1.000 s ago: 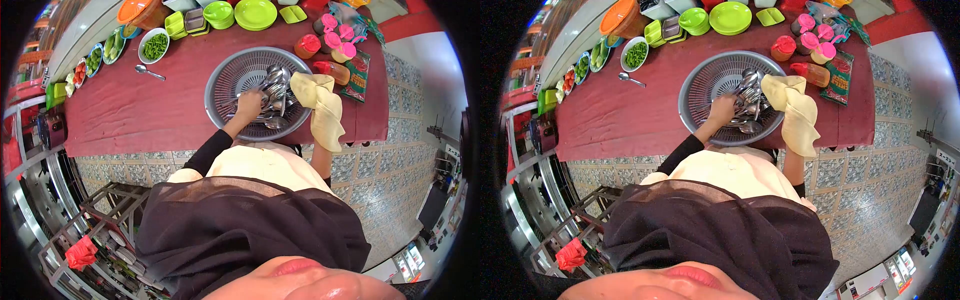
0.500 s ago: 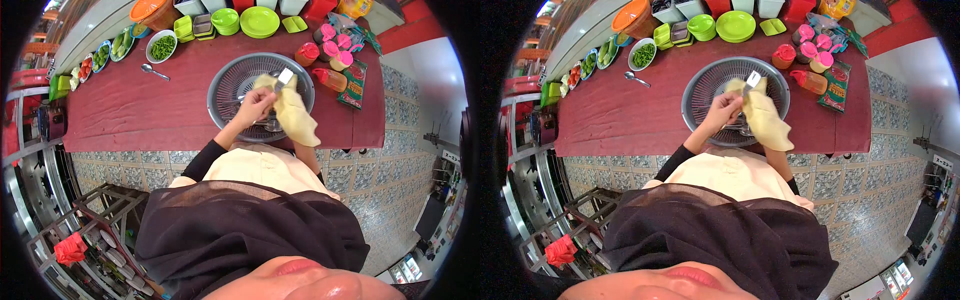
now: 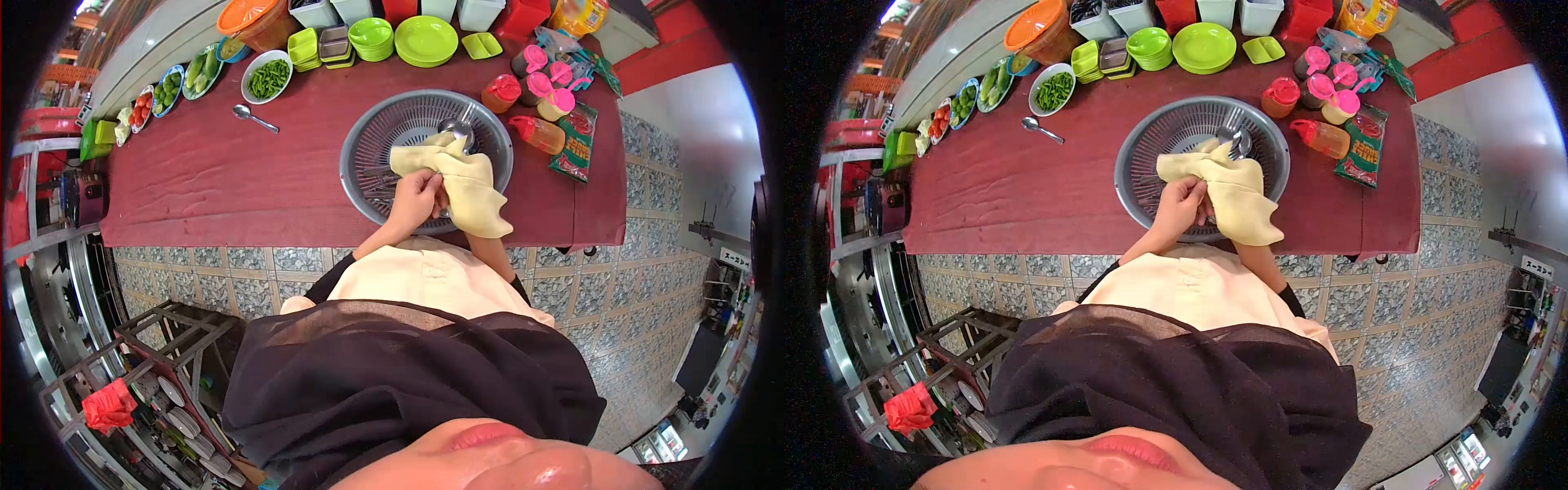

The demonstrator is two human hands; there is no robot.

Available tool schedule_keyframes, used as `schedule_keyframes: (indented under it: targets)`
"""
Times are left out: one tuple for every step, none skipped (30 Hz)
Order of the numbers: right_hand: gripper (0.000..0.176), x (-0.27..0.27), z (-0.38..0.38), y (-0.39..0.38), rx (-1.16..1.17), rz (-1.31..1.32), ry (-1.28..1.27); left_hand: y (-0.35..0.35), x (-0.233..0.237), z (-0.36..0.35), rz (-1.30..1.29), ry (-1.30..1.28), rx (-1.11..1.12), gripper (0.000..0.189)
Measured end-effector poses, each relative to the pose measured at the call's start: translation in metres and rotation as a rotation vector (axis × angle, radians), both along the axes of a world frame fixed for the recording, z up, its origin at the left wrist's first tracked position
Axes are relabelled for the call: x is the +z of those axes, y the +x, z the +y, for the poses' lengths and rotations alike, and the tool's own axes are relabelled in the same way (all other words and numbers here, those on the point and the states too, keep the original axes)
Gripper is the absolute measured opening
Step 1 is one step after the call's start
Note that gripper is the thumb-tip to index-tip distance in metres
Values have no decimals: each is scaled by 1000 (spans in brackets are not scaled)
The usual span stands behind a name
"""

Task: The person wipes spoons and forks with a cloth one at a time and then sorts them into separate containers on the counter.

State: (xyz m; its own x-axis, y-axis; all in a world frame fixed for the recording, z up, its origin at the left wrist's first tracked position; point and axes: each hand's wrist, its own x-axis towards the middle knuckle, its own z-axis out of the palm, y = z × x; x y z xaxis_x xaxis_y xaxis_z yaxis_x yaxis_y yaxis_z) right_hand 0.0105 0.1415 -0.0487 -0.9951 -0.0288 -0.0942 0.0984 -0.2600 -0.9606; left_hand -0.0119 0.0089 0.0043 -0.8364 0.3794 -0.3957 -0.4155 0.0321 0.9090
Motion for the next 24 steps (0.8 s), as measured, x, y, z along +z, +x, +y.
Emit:
schedule_keyframes:
  targets:
    - [21,5,0,-1,-6,27,42,2,2,-1,30,-12,-20,23]
    - [21,11,3,-6,-19,46,70,4,3,-3,58,-26,-41,23]
    - [21,19,10,-12,-41,67,107,7,7,-2,87,-71,-57,22]
    - [21,26,14,-18,-62,85,140,10,7,-3,89,-58,-64,22]
    - [21,33,19,-23,-82,102,172,13,8,-3,96,-42,-72,22]
    - [21,39,22,-27,-105,113,196,15,8,-3,103,-27,-81,22]
    - [21,42,24,-30,-129,120,208,15,7,-5,112,-28,-94,22]
    - [21,46,26,-33,-152,120,215,15,9,-6,96,-15,-98,22]
    - [21,48,27,-34,-178,118,220,17,10,-7,79,-4,-101,22]
    - [21,50,28,-36,-201,110,221,18,12,-8,61,5,-103,22]
    - [21,51,29,-37,-225,104,220,20,13,-9,53,5,-106,22]
    - [21,53,29,-36,-246,96,222,22,13,-9,44,6,-109,22]
    - [20,54,30,-36,-265,90,229,23,14,-9,35,7,-111,22]
    - [20,55,29,-36,-277,88,237,22,14,-10,29,14,-104,22]
    - [20,55,28,-35,-286,85,243,20,15,-10,23,22,-97,22]
    - [20,55,26,-34,-288,87,250,18,15,-10,17,31,-91,22]
    - [21,54,24,-31,-283,92,259,17,14,-9,22,20,-71,23]
    - [21,53,20,-27,-268,99,267,16,13,-7,29,10,-51,23]
    - [21,51,16,-22,-249,108,272,14,12,-5,36,1,-31,23]
    - [21,49,10,-17,-229,123,281,12,13,-4,43,14,-11,23]
    - [21,48,6,-13,-212,136,285,10,16,-3,49,26,8,23]
    - [21,47,1,-8,-193,148,292,9,18,-2,54,38,26,23]
    - [21,51,-2,-5,-187,162,310,8,19,0,59,47,43,23]
    - [21,53,-1,-6,-183,186,328,8,20,0,72,42,27,23]
